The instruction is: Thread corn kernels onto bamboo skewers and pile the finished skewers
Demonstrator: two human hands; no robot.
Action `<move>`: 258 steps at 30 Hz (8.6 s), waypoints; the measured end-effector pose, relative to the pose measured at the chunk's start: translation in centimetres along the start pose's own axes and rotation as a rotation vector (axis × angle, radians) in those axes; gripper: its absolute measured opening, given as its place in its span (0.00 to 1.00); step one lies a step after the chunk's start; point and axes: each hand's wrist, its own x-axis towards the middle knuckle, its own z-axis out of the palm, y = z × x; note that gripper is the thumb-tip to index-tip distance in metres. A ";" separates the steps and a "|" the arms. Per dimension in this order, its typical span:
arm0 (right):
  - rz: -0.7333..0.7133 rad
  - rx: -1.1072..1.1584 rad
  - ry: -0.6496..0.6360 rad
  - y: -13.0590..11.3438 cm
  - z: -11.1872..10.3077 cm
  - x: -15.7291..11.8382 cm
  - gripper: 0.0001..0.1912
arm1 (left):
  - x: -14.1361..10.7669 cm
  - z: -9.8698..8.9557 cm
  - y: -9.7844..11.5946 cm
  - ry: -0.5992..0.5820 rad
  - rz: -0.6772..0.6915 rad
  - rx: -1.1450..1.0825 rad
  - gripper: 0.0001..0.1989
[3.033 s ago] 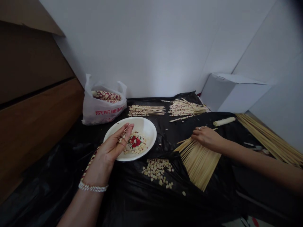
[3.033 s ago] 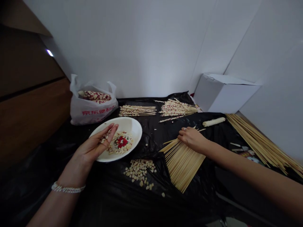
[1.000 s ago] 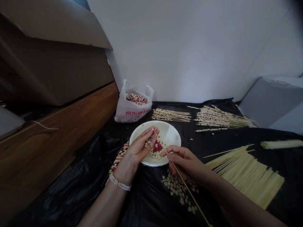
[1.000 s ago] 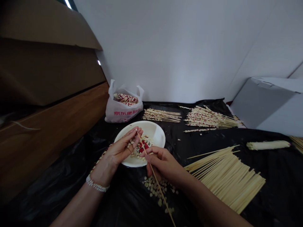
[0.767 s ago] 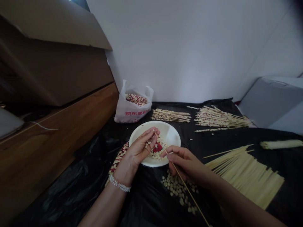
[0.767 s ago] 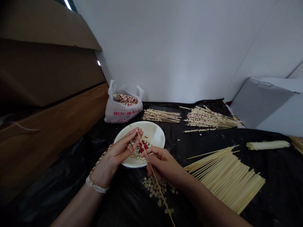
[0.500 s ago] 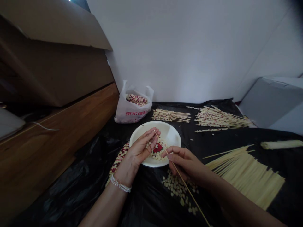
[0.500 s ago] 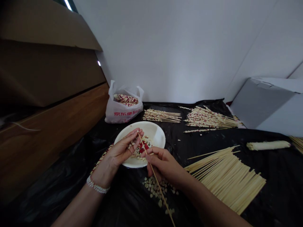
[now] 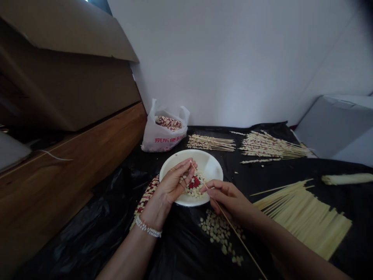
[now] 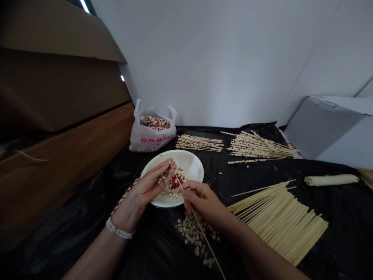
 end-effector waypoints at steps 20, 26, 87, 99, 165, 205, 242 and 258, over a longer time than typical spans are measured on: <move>-0.097 -0.146 0.054 0.0 0.1 0.1 0.14 | -0.7 0.8 0.4 -0.019 -0.053 0.022 0.06; -0.114 -0.135 0.059 0.0 0.1 0.3 0.13 | -1.0 0.9 0.3 -0.063 -0.049 0.097 0.05; 0.019 0.097 -0.012 0.7 0.5 0.0 0.12 | -0.9 0.6 -0.2 -0.007 0.018 0.081 0.08; -0.005 0.048 0.015 0.8 0.1 0.1 0.14 | -0.6 0.1 -0.4 -0.101 -0.045 0.145 0.09; 0.048 0.255 -0.066 0.8 0.2 0.1 0.09 | -0.6 0.4 -0.5 0.004 0.126 0.155 0.12; -0.030 0.121 0.035 0.8 0.1 0.2 0.13 | -0.8 0.2 -0.4 -0.156 -0.052 0.237 0.06; 0.016 0.217 -0.017 1.0 0.2 0.0 0.10 | -0.6 0.6 0.3 0.057 -0.011 0.023 0.05; 0.020 0.240 -0.028 1.2 0.2 0.1 0.10 | 0.2 -0.3 -0.5 -0.045 0.100 0.115 0.11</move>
